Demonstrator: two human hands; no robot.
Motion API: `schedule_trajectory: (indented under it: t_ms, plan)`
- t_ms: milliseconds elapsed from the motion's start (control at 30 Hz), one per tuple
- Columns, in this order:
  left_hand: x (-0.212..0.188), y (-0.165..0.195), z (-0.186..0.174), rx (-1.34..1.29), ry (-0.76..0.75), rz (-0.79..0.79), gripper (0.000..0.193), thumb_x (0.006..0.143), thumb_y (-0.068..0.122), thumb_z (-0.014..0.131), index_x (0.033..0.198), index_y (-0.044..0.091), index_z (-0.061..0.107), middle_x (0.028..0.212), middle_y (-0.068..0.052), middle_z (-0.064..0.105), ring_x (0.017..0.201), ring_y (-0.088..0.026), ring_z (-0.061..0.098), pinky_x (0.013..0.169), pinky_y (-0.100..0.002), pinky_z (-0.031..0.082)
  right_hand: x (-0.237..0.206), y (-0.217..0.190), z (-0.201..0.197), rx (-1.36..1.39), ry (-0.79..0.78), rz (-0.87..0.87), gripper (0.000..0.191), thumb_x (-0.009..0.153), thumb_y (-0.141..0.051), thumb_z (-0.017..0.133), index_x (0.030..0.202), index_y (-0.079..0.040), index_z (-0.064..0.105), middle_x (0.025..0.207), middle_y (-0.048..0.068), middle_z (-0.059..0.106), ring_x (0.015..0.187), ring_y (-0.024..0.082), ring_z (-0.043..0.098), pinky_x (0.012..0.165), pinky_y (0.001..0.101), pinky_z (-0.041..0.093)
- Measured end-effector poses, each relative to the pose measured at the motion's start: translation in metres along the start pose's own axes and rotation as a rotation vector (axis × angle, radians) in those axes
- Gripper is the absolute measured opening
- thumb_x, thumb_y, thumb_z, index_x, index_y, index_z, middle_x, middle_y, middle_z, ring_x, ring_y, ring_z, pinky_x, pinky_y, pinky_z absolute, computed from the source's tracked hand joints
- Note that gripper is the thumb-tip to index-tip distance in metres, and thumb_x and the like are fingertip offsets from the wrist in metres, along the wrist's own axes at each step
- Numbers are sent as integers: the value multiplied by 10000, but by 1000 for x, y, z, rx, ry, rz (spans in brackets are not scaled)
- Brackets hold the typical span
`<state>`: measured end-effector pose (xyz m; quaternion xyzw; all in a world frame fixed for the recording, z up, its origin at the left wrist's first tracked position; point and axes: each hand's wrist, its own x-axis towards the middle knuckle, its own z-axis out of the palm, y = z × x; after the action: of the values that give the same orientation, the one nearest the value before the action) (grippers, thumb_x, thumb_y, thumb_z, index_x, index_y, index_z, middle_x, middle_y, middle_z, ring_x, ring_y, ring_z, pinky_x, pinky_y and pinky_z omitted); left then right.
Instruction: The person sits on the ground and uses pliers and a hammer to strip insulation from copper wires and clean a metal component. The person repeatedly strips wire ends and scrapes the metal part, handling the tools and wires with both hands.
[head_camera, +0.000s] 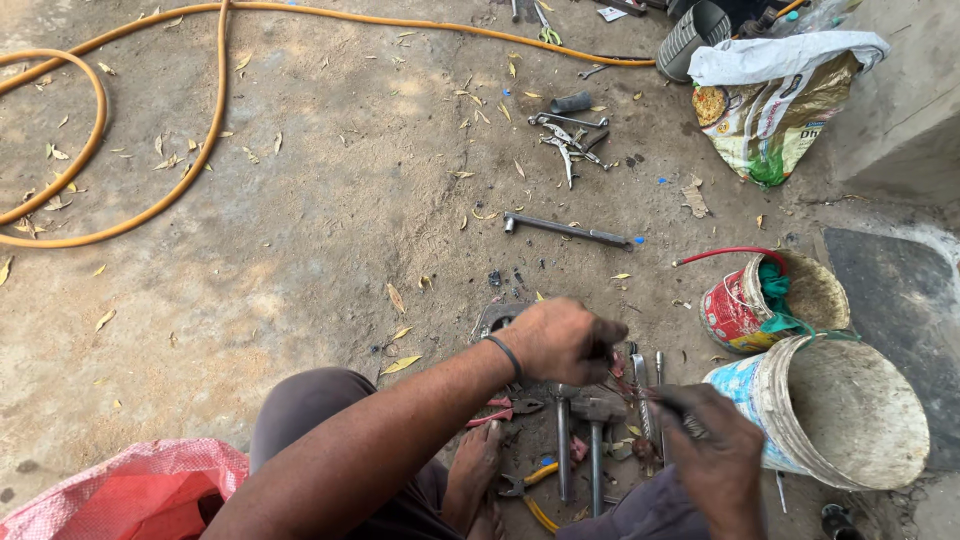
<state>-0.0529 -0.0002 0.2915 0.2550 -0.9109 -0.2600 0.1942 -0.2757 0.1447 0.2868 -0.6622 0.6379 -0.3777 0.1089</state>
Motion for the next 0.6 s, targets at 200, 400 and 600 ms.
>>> schedule_trajectory:
  t_ms: [200,400,600]
  plan:
    - [-15,59,24,-369,-233,293,463,716,349,783,1121,139,705,886,-118,748,855,-310,745,774,-431,583,-23,43,42,786,-38,120,364,856,-92,694,1206,5,713,1164,117,733,1076,193,709,919,329,587]
    - [-22,58,16,-578,103,148,385,789,290,761,1078,63,646,894,-109,717,901,-249,743,824,-396,598,-68,44,111,1276,-179,553,310,963,-288,564,1105,-13,559,903,81,643,805,172,625,721,319,528]
    - [0,25,-13,-801,527,-328,277,824,168,735,978,15,563,801,-44,624,773,-124,606,694,-333,552,-59,-6,109,1246,-327,374,326,1043,-312,547,1035,11,591,676,78,583,549,164,538,509,300,438]
